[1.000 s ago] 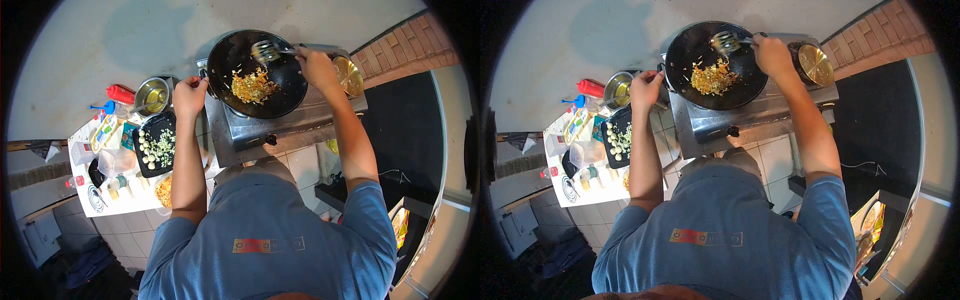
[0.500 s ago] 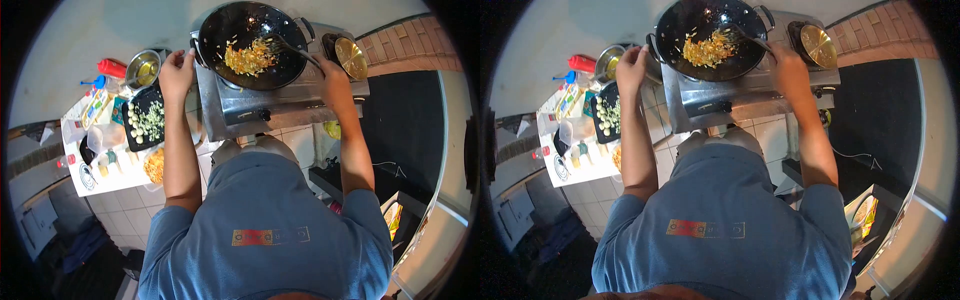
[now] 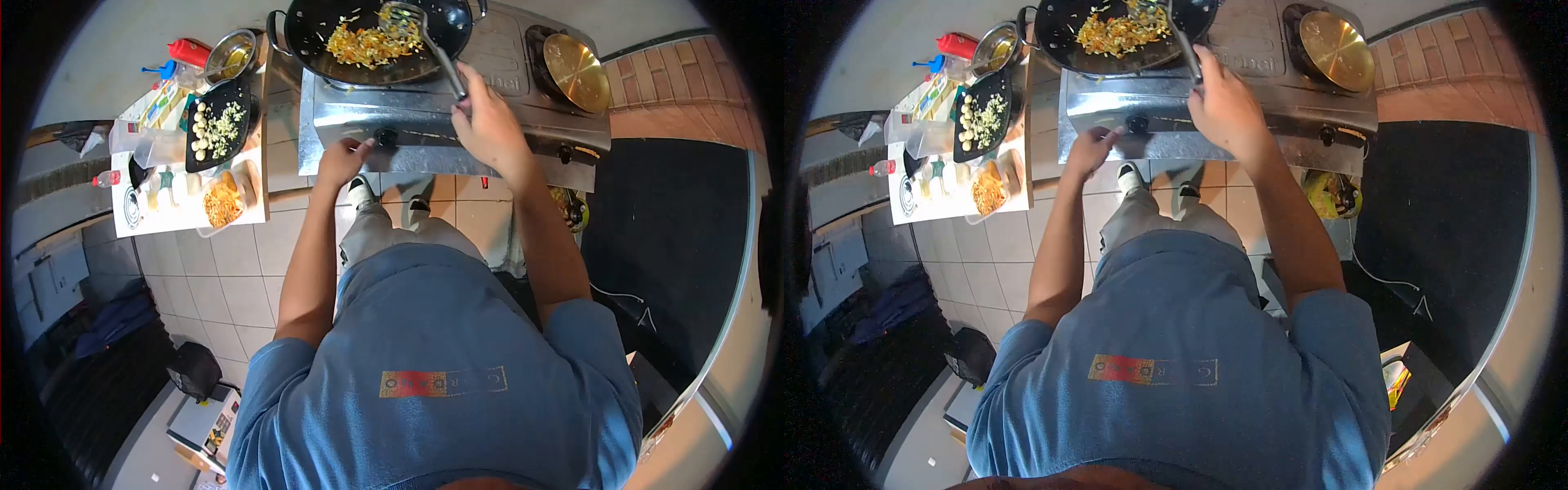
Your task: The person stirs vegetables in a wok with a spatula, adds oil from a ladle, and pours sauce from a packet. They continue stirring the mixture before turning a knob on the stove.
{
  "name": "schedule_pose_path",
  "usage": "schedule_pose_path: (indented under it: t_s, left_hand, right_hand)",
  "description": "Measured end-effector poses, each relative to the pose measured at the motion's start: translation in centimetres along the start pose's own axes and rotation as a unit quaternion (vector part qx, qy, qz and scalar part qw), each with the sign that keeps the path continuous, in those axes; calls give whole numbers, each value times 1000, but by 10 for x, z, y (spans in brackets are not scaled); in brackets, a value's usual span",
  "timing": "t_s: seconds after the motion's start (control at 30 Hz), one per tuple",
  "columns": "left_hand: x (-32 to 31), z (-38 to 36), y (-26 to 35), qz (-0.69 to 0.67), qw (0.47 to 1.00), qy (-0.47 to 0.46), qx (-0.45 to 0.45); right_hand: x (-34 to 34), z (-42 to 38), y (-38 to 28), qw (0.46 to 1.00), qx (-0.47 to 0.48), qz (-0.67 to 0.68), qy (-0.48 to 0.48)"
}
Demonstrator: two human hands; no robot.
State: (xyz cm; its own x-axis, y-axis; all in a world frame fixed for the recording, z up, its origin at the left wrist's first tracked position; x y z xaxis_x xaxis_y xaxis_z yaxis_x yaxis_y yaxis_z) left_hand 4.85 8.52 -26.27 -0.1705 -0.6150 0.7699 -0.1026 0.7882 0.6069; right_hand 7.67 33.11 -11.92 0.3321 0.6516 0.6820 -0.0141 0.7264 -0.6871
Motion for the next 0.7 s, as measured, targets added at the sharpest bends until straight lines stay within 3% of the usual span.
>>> schedule_pose_path:
  t_s: [0.1,0.37,0.57,0.63,0.7]
  left_hand:
    - [-33,-7,0,0,1000,12,20]
    - [-45,-8,13,21,995,95,-2]
    - [-38,-9,41,163,974,116,-104]
    - [-44,-8,50,279,943,93,-157]
    - [-41,-8,52,289,930,120,-191]
  right_hand:
    - [24,-7,-16,994,80,-54,54]
    - [77,-38,25,996,46,-54,52]
    - [84,-58,46,999,-4,-34,41]
    - [82,-62,49,999,-22,-32,30]
    - [82,-64,48,999,-20,-29,29]
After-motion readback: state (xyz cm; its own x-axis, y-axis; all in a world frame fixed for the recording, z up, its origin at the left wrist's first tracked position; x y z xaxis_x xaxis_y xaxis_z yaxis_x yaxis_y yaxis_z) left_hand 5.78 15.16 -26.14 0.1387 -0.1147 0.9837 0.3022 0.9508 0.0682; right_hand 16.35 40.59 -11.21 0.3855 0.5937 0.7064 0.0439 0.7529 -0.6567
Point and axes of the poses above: each hand's wrist, its own z-axis towards the middle knuckle, its own x-axis out of the back of the hand, y = z × x, the point moved 8 cm from there along z, towards the middle knuckle, and after that the axes turned 15 degrees about y, right-handed, at the moved point
